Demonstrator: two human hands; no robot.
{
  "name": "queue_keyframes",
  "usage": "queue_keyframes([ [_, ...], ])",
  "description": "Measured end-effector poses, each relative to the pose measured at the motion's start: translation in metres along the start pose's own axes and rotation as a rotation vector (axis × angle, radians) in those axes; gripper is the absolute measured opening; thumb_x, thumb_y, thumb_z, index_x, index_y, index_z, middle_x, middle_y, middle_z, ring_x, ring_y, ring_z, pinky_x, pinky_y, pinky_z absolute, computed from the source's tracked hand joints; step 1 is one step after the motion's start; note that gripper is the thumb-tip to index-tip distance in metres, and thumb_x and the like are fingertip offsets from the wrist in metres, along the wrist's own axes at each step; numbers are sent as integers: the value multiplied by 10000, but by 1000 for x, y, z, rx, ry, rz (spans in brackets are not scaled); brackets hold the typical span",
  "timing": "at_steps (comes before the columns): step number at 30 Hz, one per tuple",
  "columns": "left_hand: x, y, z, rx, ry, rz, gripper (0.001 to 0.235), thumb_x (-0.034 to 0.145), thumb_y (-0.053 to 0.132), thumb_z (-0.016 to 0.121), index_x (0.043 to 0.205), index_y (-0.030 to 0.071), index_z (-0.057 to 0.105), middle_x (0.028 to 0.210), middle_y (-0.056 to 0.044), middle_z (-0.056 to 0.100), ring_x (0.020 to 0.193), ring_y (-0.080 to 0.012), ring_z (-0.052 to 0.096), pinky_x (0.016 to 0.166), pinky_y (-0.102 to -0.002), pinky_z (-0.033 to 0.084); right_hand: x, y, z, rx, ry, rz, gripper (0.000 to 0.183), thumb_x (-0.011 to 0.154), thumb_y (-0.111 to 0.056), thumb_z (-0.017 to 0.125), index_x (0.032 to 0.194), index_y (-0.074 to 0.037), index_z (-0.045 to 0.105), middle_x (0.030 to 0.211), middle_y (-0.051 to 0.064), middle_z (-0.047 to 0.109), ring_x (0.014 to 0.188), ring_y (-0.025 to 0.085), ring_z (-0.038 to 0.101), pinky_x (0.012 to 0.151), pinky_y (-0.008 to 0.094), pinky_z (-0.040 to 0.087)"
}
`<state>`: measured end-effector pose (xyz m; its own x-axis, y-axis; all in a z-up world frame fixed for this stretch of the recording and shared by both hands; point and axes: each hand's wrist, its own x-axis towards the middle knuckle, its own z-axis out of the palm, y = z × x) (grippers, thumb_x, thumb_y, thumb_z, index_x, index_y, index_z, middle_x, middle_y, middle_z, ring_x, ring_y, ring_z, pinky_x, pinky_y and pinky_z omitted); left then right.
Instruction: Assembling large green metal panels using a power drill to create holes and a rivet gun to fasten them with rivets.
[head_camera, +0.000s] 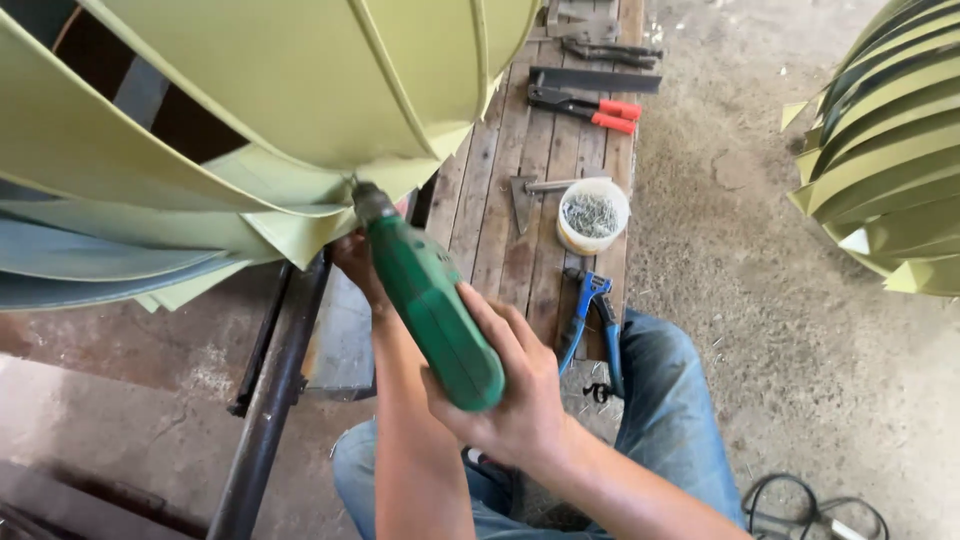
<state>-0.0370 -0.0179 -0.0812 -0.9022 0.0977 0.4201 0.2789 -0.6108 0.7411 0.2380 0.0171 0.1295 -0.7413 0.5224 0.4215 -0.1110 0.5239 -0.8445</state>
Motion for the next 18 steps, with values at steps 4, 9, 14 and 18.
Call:
queue_keyframes([
  [4, 1, 50, 57, 46, 230, -175, 271, 930, 55, 789, 1159, -61, 703, 1112, -150, 751, 966, -261, 751, 904, -470, 626, -37, 22, -26, 37, 17, -140, 755, 787, -144, 838, 1435, 61, 508, 1333, 271, 667, 1201, 348, 732, 1009, 377, 588],
  [9, -2, 51, 64, 3, 207, -179, 351, 921, 142, 801, 1197, -19, 655, 1162, -148, 730, 1038, -282, 738, 951, -480, 649, -83, 112, -32, 470, 96, 170, 738, 834, -112, 830, 1439, 102, 464, 1314, 285, 655, 1170, 361, 682, 1034, 423, 541],
  [14, 6, 48, 61, 54, 176, -193, 341, 949, 201, 789, 1201, 6, 667, 1155, -158, 747, 1071, -285, 760, 981, -487, 602, -29, 197, -12, 909, 59, 899, 526, 859, -267, 651, 1268, 58, 588, 900, 206, 697, 706, 292, 719, 632, 415, 601],
  [18, -1, 59, 66, 12, 186, -198, 355, 911, 208, 799, 1195, 41, 668, 1175, -114, 734, 1060, -255, 749, 997, -494, 635, -25, 257, 36, 1160, -47, 1079, 532, 923, -366, 558, 1250, 54, 580, 939, 168, 727, 762, 262, 704, 711, 406, 601],
])
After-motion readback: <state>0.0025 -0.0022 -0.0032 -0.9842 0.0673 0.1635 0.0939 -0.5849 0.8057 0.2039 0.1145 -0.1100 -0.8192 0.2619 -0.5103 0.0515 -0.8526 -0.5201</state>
